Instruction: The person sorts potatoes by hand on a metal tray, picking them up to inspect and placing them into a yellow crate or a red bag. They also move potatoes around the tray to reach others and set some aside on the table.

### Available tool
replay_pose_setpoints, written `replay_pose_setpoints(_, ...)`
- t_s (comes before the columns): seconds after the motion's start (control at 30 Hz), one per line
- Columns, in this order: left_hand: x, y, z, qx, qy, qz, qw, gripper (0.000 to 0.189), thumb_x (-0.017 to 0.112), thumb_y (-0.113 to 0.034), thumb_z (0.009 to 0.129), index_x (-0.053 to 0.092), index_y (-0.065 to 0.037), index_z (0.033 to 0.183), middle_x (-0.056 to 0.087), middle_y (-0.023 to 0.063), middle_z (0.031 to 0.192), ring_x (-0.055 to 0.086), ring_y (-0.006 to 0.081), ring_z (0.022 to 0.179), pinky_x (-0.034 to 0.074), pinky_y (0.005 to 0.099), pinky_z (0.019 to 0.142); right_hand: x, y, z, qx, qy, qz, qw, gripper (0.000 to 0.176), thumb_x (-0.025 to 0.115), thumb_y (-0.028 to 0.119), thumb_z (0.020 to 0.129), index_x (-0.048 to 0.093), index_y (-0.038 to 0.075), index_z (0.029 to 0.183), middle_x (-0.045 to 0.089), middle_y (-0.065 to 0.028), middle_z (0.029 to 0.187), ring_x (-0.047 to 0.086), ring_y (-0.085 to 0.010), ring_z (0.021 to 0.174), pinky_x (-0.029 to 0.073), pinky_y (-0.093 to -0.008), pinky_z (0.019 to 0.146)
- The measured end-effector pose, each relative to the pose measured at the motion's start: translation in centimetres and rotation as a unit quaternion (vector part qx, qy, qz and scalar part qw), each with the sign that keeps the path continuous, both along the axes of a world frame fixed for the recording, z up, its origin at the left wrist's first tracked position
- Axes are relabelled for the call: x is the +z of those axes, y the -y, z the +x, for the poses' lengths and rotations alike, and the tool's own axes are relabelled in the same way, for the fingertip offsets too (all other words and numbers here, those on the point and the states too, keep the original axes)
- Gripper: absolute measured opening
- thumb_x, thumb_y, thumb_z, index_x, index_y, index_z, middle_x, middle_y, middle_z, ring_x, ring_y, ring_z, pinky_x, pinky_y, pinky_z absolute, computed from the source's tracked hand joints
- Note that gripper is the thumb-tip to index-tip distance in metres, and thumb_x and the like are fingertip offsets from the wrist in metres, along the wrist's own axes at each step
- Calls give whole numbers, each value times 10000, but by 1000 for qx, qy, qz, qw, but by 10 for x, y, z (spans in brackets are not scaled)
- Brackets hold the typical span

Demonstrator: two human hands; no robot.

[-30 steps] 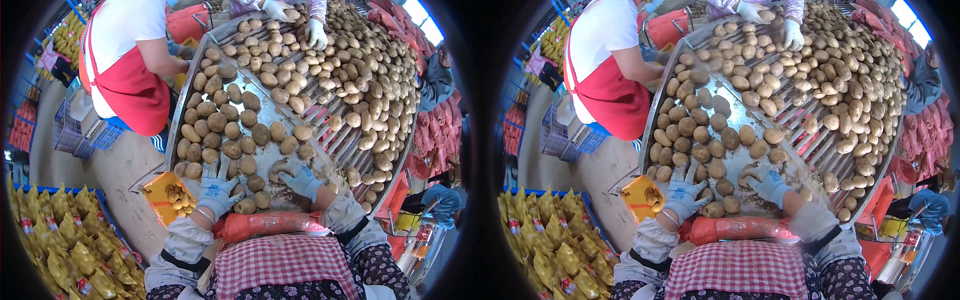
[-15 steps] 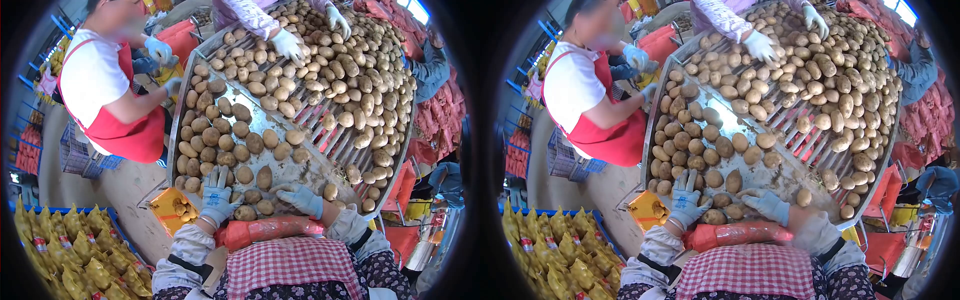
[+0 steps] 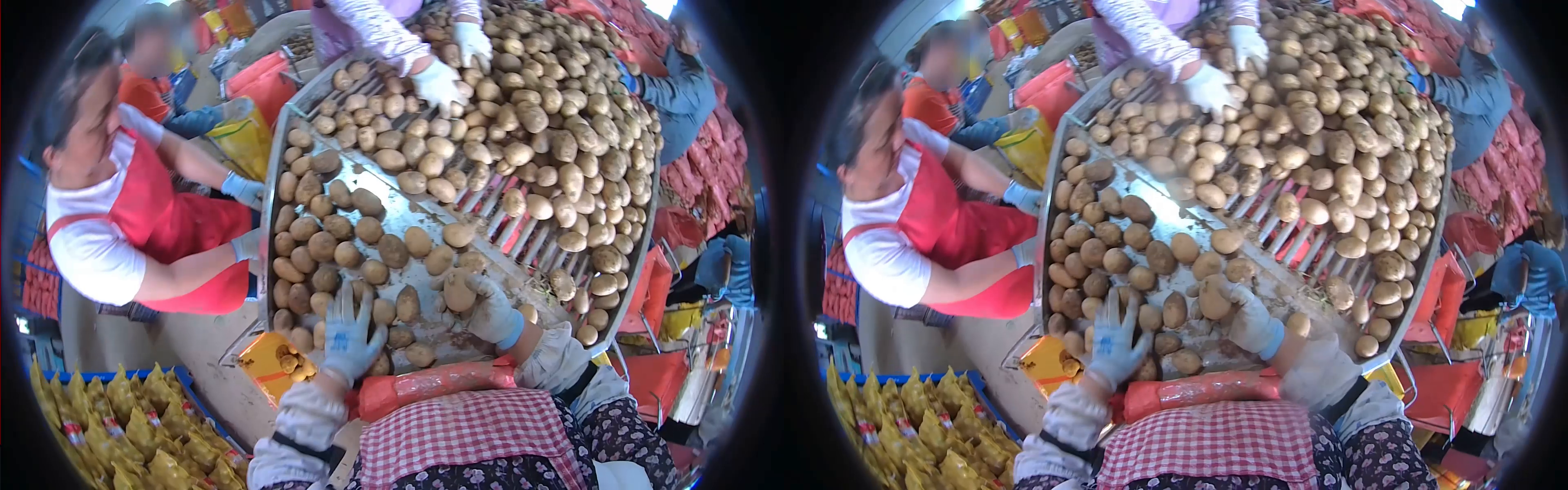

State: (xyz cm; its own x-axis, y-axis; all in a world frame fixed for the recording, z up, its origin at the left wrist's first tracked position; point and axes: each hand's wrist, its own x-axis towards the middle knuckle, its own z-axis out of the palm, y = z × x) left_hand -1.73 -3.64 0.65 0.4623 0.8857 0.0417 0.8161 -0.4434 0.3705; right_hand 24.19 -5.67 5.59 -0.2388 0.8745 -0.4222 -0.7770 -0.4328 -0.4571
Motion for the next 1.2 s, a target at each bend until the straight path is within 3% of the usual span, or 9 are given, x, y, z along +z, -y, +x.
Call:
replay_pose_setpoints(0.1,42,2,-8,-15,34,-302,953,570,611,-291,863,485,-56,1367,385,253,1448,372,421,1330,290,506,1104,-21,-1,17,18,-70,44,996,549,589,364,875,500,-14,1264,627,-169,1089,635,-264,880,541,-377,741)
replay_pose_setpoints(0.23,12,-35,-6,71,266,-183,944,515,617,-263,856,531,-38,1312,430,253,1413,410,402,1306,313,473,1098,-16,-10,16,11,-104,57,993,550,614,358,854,511,-4,1255,620,-238,1088,635,-354,909,543,-453,715)
replay_pose_setpoints(0.3,10,-67,18,99,102,178,974,510,608,-271,862,530,-26,1303,431,252,1407,406,406,1306,320,498,1089,-11,-13,15,10,-137,66,988,591,615,340,841,483,-37,1277,606,-236,1121,636,-351,943,553,-436,743)
replay_pose_setpoints(0.57,1,-9,61,-209,48,-37,976,563,638,-374,831,536,-33,1266,494,224,1346,429,425,1276,334,540,1049,1,-10,33,27,-60,144,987,834,769,276,707,381,-23,1381,476,-258,1306,563,-395,1146,548,-494,896)
replay_pose_setpoints(0.63,26,-9,72,-38,417,-206,884,626,708,-337,778,525,-38,1296,530,243,1280,523,407,1179,416,506,980,3,-7,39,104,16,120,987,840,634,218,733,283,5,1466,499,-185,1317,567,-270,1137,519,-370,894)
replay_pose_setpoints(0.73,73,-30,90,-123,316,-12,941,455,749,-318,760,603,-43,1091,571,186,1219,532,394,1147,433,509,957,-1,-9,22,49,152,184,970,884,602,192,737,204,20,1507,481,-147,1350,541,-215,1157,461,-307,957)
replay_pose_setpoints(1.07,57,-31,97,-208,163,31,964,262,682,-296,833,639,-37,843,609,166,1149,563,392,1095,436,481,940,-13,9,17,102,392,215,889,369,474,204,929,514,23,1247,631,-60,1039,579,-157,928,464,-301,857)
replay_pose_setpoints(1.1,51,-31,98,-195,230,34,953,261,656,-297,857,644,-40,903,611,153,1165,573,368,1074,438,478,939,-19,8,15,66,491,310,811,293,470,210,945,571,27,1150,635,-62,1011,588,-148,872,485,-285,798)
replay_pose_setpoints(1.2,37,-17,99,-101,412,-117,898,279,602,-292,902,638,-46,1027,588,141,1238,565,314,1091,436,472,944,-23,7,6,50,423,281,860,279,436,249,969,598,35,1047,638,-82,922,596,-140,715,489,-255,650)
